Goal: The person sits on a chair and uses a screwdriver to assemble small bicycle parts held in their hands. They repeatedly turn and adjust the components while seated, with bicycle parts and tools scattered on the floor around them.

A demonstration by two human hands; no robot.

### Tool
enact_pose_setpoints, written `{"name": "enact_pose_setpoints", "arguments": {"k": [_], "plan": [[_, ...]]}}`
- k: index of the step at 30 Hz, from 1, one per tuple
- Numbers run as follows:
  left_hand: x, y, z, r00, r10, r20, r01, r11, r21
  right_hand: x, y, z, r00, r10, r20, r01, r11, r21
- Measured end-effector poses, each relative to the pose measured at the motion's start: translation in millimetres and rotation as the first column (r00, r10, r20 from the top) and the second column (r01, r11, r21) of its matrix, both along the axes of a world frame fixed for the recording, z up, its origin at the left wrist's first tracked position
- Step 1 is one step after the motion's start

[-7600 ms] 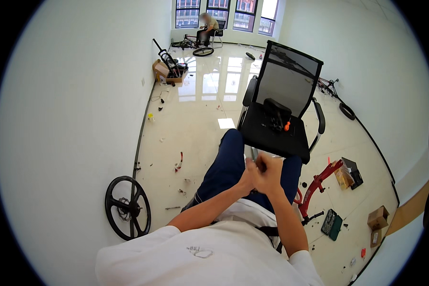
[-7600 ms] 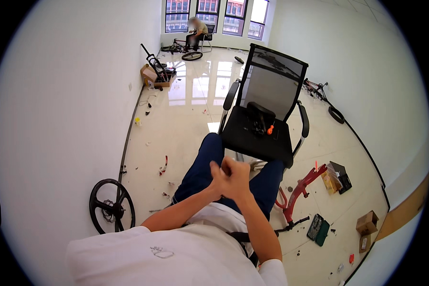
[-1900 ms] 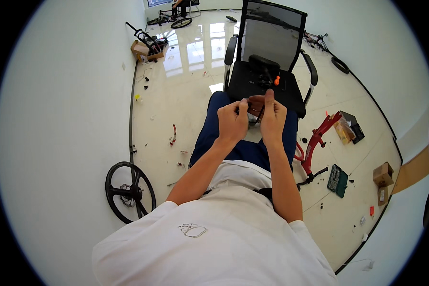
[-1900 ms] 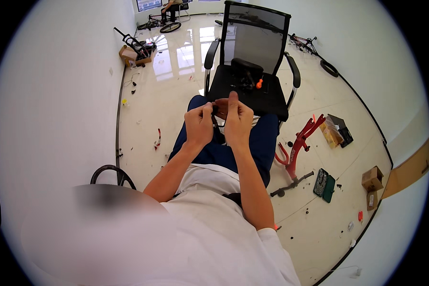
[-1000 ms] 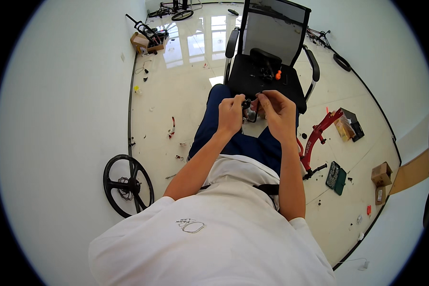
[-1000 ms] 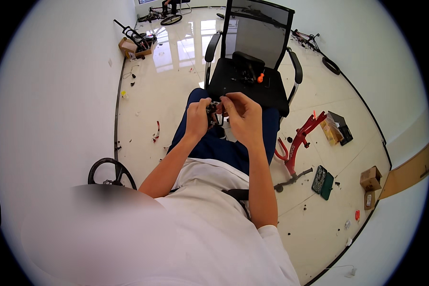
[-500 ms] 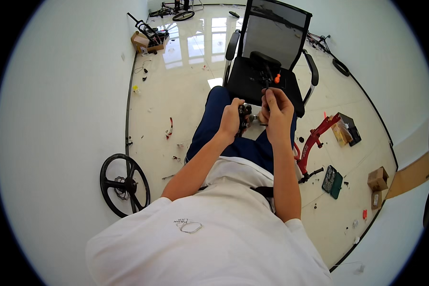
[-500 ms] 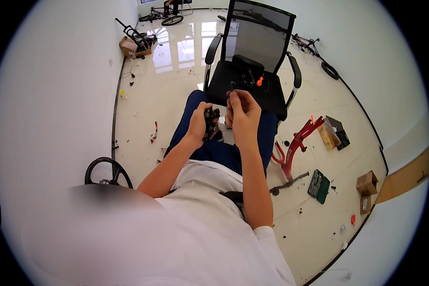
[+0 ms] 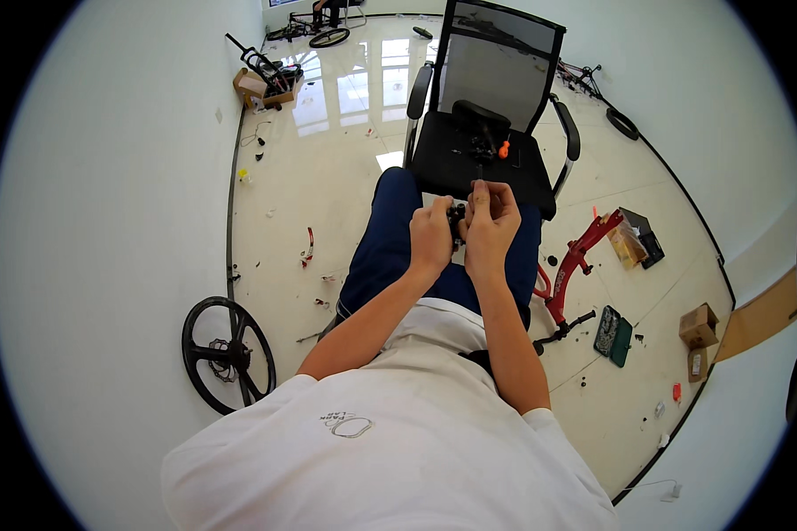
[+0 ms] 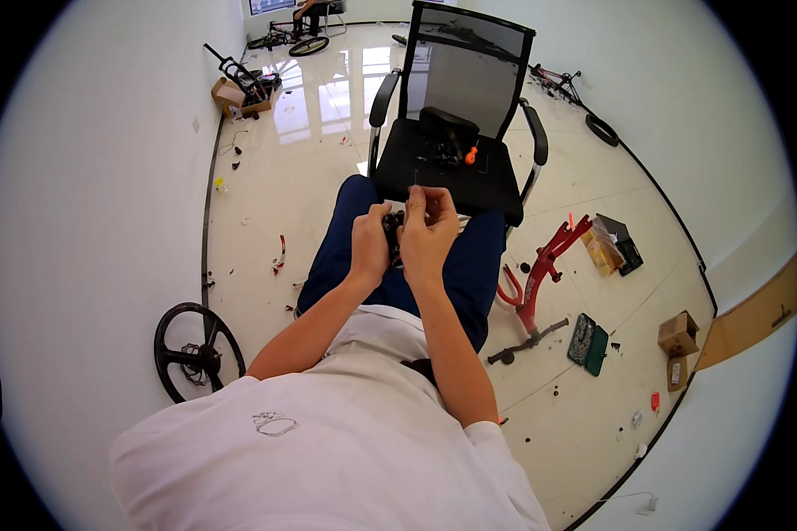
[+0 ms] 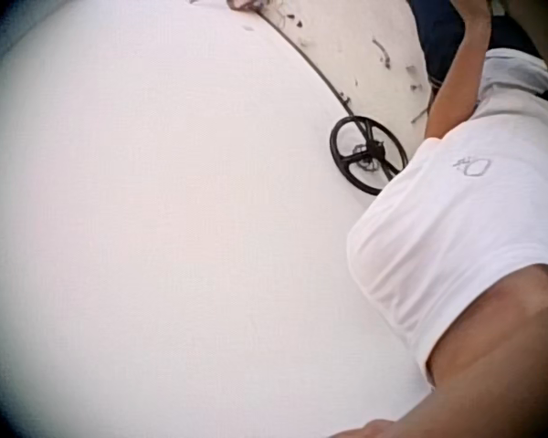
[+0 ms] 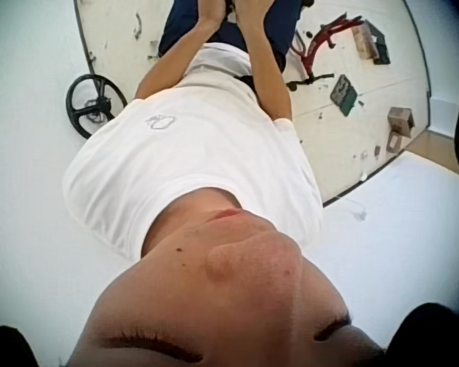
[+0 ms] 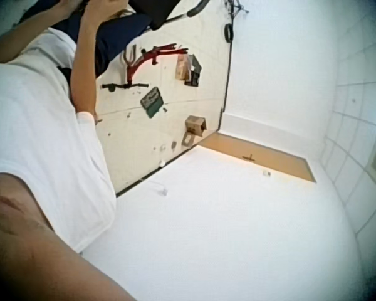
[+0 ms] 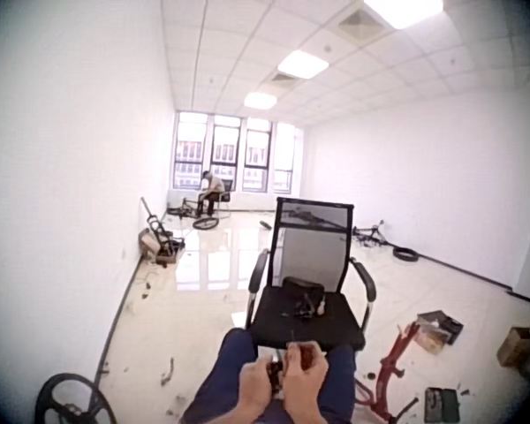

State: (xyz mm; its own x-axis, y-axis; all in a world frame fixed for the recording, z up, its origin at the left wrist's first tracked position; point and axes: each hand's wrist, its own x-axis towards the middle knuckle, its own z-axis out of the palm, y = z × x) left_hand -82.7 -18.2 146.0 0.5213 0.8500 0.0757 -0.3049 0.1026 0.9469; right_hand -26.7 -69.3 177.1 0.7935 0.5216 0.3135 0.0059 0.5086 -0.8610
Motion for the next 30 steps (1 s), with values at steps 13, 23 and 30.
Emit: {"name": "enact_pose_setpoints", "arguments": {"k": [13, 23, 30], "plan": [[-2.0, -11.6, 0.2, 0.988, 0.14, 0.061, -0.153, 0.889, 0.431, 7.1, -5.7, -6.2, 0.969, 0.01, -0.247, 0.008, 0.997, 0.073], [-6.4, -22.3, 4.5, 0.959, 0.277, 0.064, -0.216, 0.563, 0.797, 24.7, 0.7, -32.7, 0.962, -0.108, -0.25, 0.125, 0.991, 0.054], [-1.9, -19.4, 3.2, 0.982, 0.187, 0.005, -0.149, 0.767, 0.624, 12.2, 0.7, -29.3, 0.953, -0.304, -0.01, 0.304, 0.951, 0.057]]}}
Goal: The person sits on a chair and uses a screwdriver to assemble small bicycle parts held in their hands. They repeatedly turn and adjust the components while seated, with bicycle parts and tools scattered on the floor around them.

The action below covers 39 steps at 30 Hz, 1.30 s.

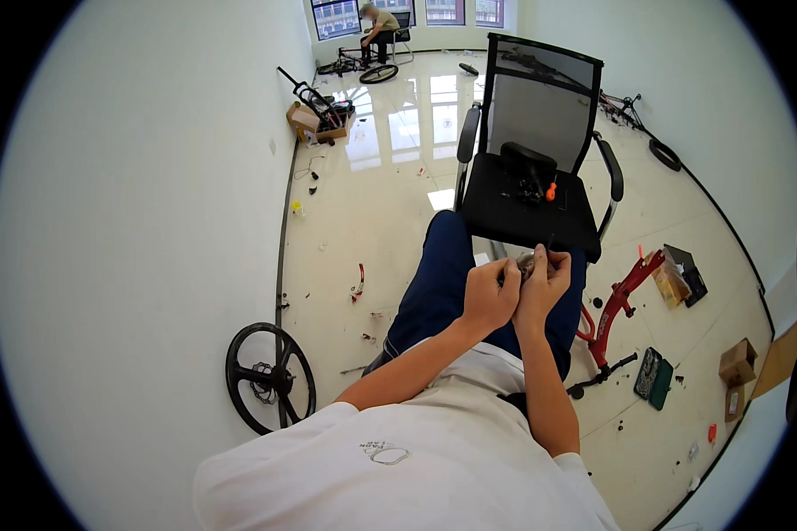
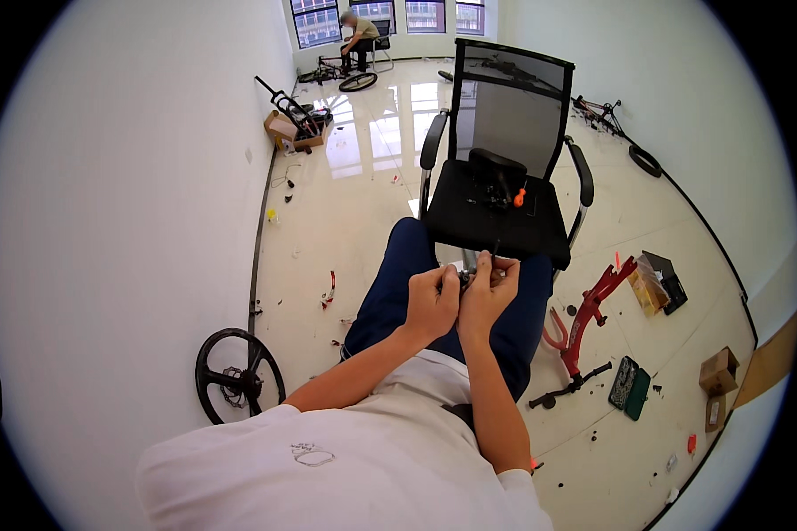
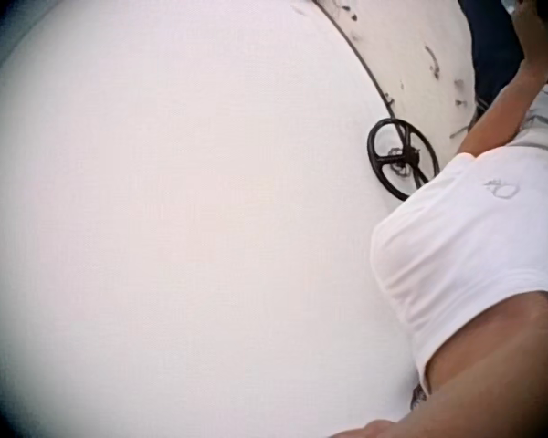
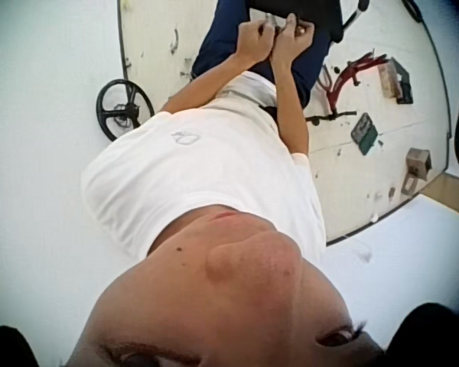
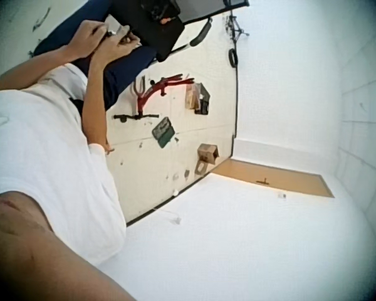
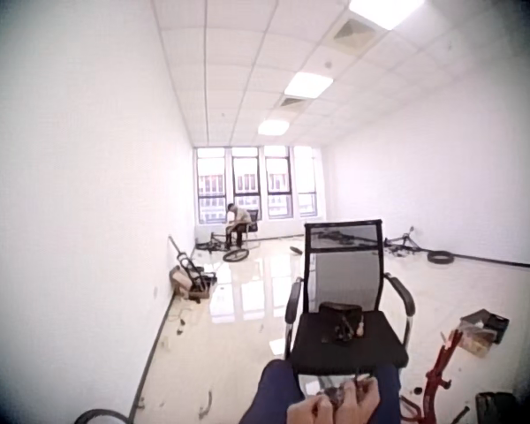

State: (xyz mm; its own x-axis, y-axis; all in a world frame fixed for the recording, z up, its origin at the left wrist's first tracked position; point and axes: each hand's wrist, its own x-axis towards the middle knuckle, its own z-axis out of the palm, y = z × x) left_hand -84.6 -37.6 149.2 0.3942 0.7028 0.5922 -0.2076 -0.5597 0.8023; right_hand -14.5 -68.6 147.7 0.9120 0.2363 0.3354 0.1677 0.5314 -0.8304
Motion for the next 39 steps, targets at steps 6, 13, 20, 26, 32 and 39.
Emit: {"name": "enact_pose_setpoints", "arguments": {"k": [6, 13, 20, 26, 32, 39], "plan": [[4.4, 5.4, 4.4, 0.994, -0.048, 0.102, 0.064, 0.986, -0.152, -6.2, -3.8, 18.5, 0.99, -0.074, 0.119, 0.087, 0.991, -0.103], [18.0, 3.0, 7.1, 0.994, -0.084, 0.066, 0.09, 0.99, -0.105, 10.3, -6.2, 19.3, 0.986, -0.096, 0.133, 0.108, 0.99, -0.088], [10.9, -4.4, -3.1, 0.964, -0.146, -0.222, 0.166, 0.983, 0.075, 36.5, -29.5, 18.4, 0.864, 0.387, -0.322, -0.43, 0.9, -0.074], [13.3, -3.6, -0.5, 0.965, -0.137, -0.225, 0.149, 0.988, 0.037, 42.7, -20.7, 7.2, 0.738, 0.428, -0.522, -0.387, 0.902, 0.193], [13.0, 5.3, -16.4, 0.968, -0.246, -0.039, 0.194, 0.842, -0.504, 37.1, -35.4, 18.3, 0.747, 0.53, -0.401, -0.516, 0.843, 0.151], [10.1, 16.2, -5.0, 0.898, -0.35, 0.266, 0.39, 0.36, -0.847, 28.1, -23.7, 20.3, 0.842, 0.489, -0.228, -0.521, 0.847, -0.108]]}}
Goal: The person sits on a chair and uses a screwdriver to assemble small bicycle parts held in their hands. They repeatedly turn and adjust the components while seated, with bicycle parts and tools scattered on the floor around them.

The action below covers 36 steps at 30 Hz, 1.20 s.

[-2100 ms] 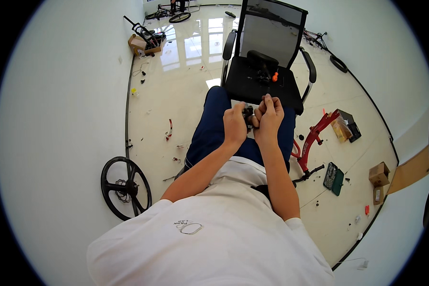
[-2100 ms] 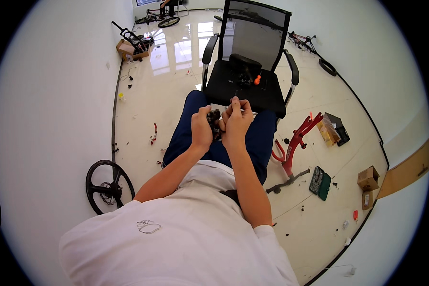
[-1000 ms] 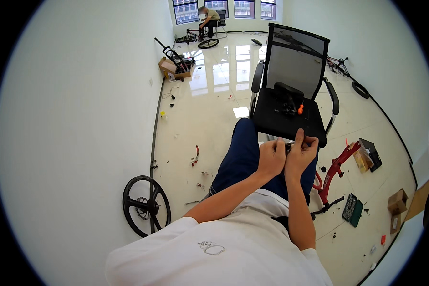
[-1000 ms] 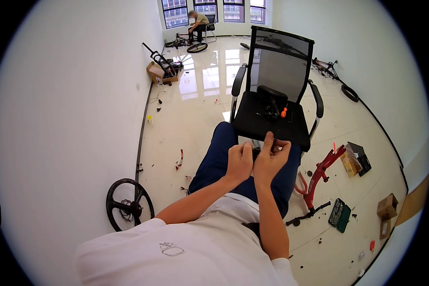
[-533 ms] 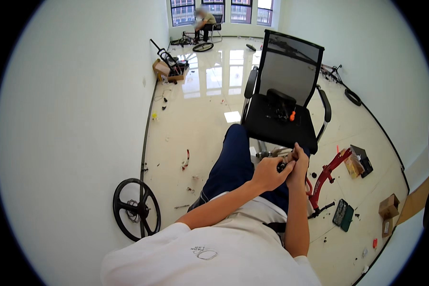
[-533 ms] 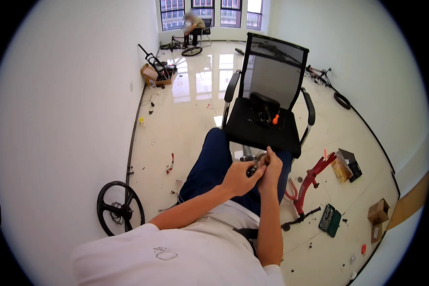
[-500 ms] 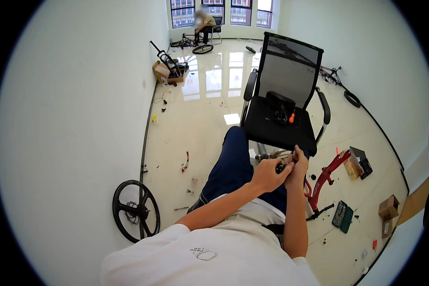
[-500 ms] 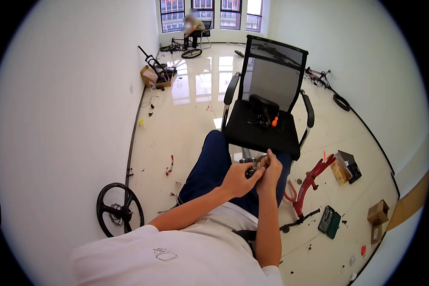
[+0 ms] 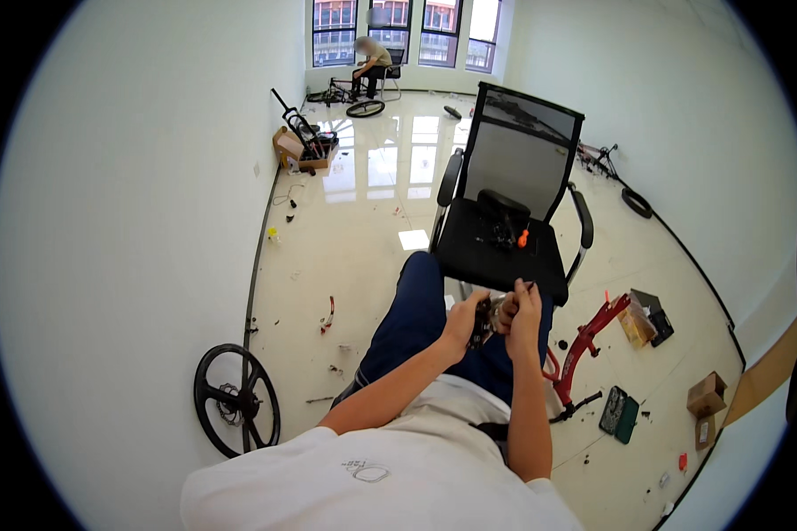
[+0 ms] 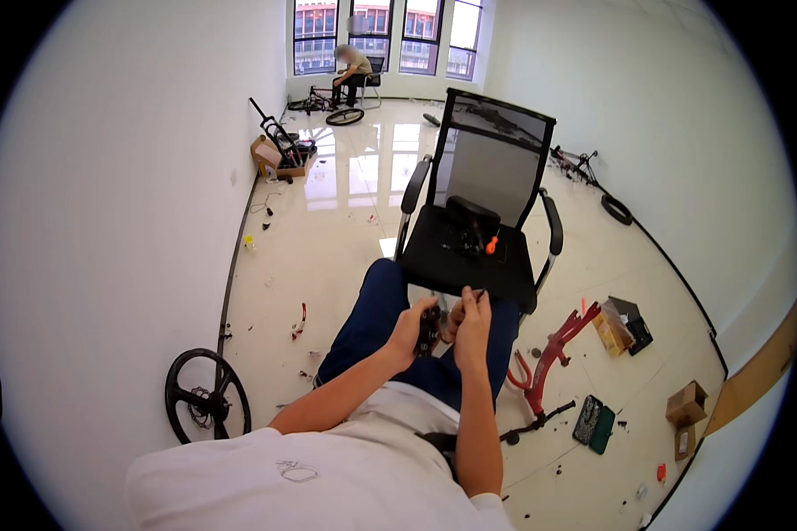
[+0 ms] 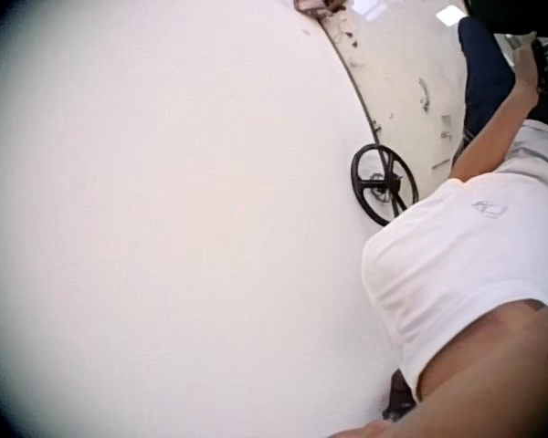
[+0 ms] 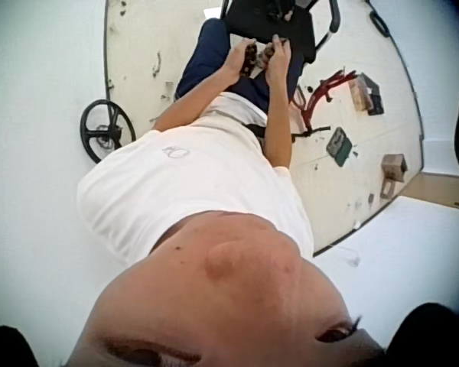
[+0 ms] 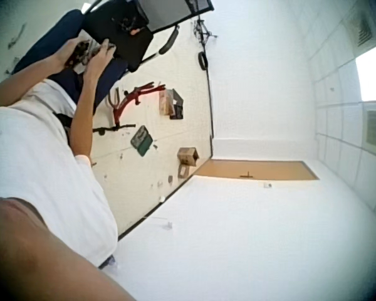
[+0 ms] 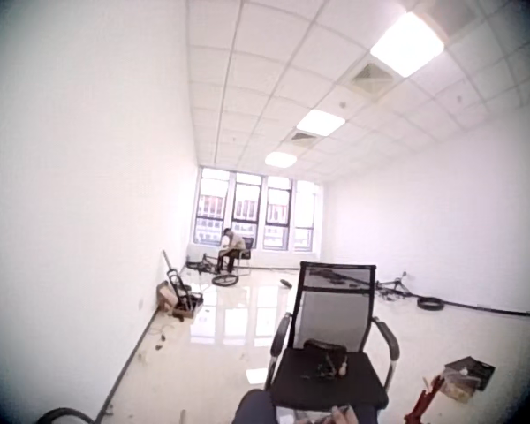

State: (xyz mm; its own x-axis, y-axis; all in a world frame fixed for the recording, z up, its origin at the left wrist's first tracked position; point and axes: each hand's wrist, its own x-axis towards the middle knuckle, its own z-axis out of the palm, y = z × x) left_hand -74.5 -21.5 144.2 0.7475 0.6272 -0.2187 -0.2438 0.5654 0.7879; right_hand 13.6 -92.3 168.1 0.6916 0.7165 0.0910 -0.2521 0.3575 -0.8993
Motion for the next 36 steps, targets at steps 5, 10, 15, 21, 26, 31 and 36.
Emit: {"name": "enact_pose_setpoints", "arguments": {"k": [5, 10, 15, 21, 26, 31, 36], "plan": [[-2.6, 0.9, -1.6, 0.996, -0.063, 0.061, 0.061, 0.997, 0.041, -4.7, -4.8, 16.0, 0.992, 0.095, -0.083, -0.088, 0.992, 0.087], [6.5, -4.6, -15.2, 0.997, -0.043, 0.071, 0.036, 0.995, 0.097, -6.9, -5.7, 15.5, 0.977, 0.17, -0.132, -0.162, 0.985, 0.065], [32.2, -9.8, -11.6, 1.0, 0.009, -0.018, -0.006, 0.985, 0.174, 6.0, -5.5, 15.4, 0.991, 0.006, -0.135, 0.0, 0.999, 0.042], [21.9, -2.3, 4.2, 0.998, 0.054, -0.017, -0.046, 0.953, 0.301, 23.4, -15.1, 25.7, 0.978, 0.09, -0.188, -0.06, 0.985, 0.159], [15.2, -4.3, 10.9, 1.0, 0.014, 0.014, -0.017, 0.982, 0.189, 19.0, -14.5, 17.9, 0.959, 0.159, -0.236, -0.113, 0.974, 0.196], [12.6, -4.6, 12.6, 1.0, -0.016, 0.004, 0.015, 0.976, 0.219, 17.8, -12.4, 13.1, 0.957, 0.13, -0.26, -0.084, 0.98, 0.182], [10.4, -1.2, -0.6, 0.999, 0.034, -0.041, -0.017, 0.94, 0.342, 3.8, -14.5, 19.6, 0.976, 0.069, -0.207, -0.042, 0.99, 0.133]]}}
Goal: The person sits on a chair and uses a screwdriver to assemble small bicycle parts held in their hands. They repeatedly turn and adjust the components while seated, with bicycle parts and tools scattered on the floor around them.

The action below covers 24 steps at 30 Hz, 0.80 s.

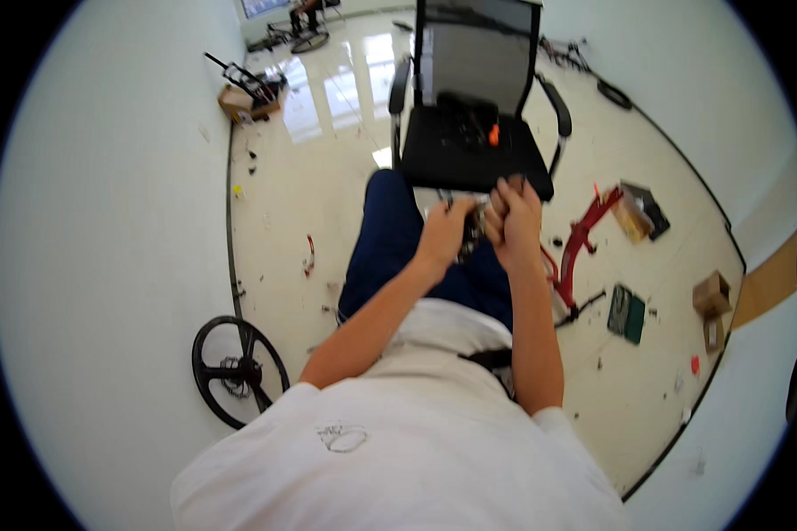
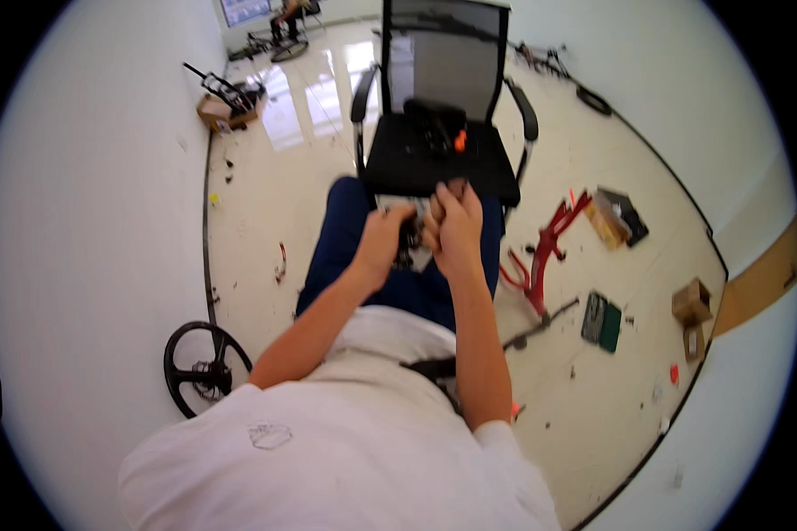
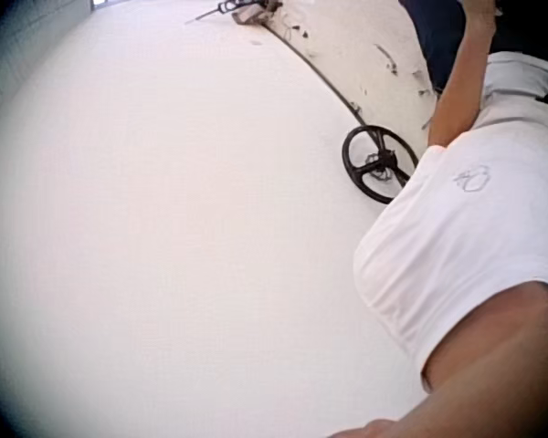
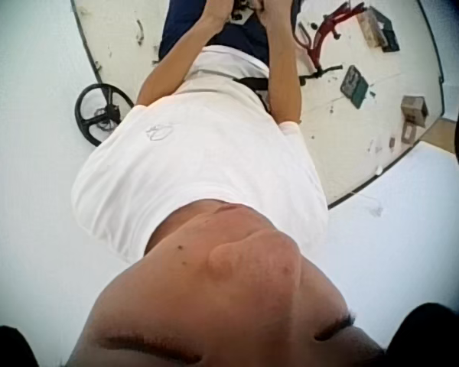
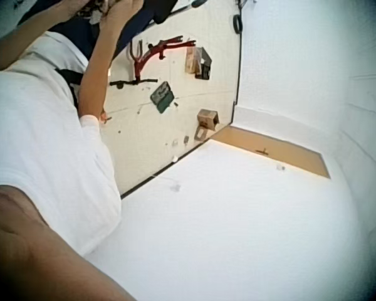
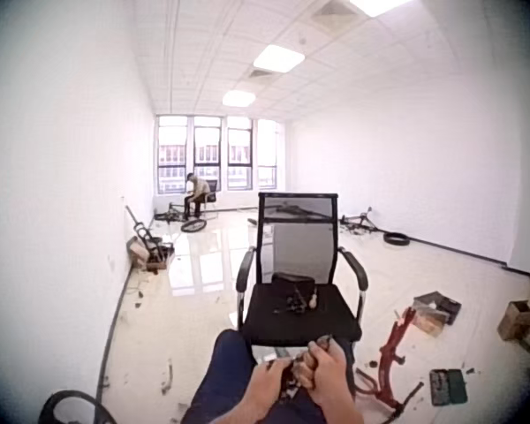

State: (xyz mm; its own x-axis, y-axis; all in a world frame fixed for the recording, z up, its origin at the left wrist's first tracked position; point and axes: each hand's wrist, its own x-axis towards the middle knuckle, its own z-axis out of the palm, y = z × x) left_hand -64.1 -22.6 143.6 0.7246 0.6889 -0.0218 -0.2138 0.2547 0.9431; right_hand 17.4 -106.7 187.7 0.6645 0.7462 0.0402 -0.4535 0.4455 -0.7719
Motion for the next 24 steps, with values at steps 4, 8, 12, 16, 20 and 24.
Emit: {"name": "enact_pose_setpoints", "arguments": {"k": [4, 8, 12, 16, 20, 24], "plan": [[9.6, 10.4, -31.9, 0.989, 0.125, -0.082, -0.107, 0.974, 0.201, 4.2, 1.7, -3.0, 1.0, -0.009, -0.027, 0.009, 1.0, -0.007], [15.6, -6.7, -12.9, 0.99, -0.026, -0.135, 0.062, 0.961, 0.268, 17.1, -1.6, -14.7, 0.991, -0.09, 0.094, 0.094, 0.995, -0.032], [-0.2, -4.7, -3.5, 0.979, -0.164, -0.121, 0.177, 0.978, 0.108, 8.2, -2.6, -13.7, 0.989, -0.056, 0.138, 0.062, 0.998, -0.034], [2.2, -0.5, -12.0, 0.98, -0.186, -0.078, 0.191, 0.979, 0.065, 11.9, -4.0, -16.3, 0.989, -0.049, 0.136, 0.055, 0.998, -0.04], [-0.3, -1.0, -13.8, 0.976, -0.186, -0.116, 0.201, 0.971, 0.132, 7.8, -0.9, -17.4, 0.991, -0.051, 0.123, 0.056, 0.998, -0.038], [1.3, -8.8, -18.8, 0.989, -0.096, -0.113, 0.121, 0.963, 0.241, 8.4, 1.8, -20.5, 0.993, -0.065, 0.094, 0.071, 0.996, -0.059]]}}
